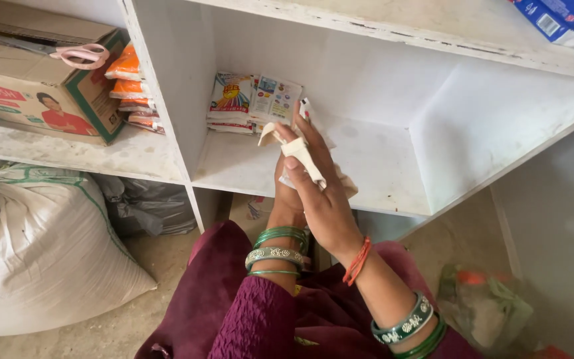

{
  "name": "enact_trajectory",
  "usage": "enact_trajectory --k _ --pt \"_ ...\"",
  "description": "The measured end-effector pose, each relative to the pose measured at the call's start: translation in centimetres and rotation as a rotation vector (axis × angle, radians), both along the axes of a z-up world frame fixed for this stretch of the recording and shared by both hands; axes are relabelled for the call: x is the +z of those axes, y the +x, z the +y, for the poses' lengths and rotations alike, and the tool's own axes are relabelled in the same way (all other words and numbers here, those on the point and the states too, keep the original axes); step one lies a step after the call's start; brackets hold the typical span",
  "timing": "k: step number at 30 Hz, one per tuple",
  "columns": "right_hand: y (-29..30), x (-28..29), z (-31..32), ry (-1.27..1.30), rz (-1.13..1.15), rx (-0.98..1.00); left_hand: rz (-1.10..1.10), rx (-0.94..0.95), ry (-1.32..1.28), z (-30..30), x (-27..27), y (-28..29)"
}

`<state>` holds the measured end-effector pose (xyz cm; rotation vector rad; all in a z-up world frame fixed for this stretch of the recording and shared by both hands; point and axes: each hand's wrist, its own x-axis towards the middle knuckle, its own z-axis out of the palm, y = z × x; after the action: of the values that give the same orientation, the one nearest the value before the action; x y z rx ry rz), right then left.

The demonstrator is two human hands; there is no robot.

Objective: The person cleans product packets by wiping each packet with a cloth and placing them onto the shelf.

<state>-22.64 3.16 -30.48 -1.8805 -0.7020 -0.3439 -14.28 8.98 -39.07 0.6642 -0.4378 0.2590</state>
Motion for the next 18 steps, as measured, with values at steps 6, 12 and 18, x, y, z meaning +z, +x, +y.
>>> enact_trajectory --k 6,12,18 --pt "5.2 0.7 -1.3 -0.41 -0.335 -0.211 0.23 -0.439 -0.422 -0.7 2.2 -2.7" --pt "4.7 0.7 -2.2 -0.074 -0.093 -0.084 0.153 -0.531 -0.61 -0.6 1.7 -2.6" --pt "-2.3 -1.0 -1.1 -0.312 -0.276 -0.042 0.126 -0.378 -0.354 -0.1 -5.7 3.1"
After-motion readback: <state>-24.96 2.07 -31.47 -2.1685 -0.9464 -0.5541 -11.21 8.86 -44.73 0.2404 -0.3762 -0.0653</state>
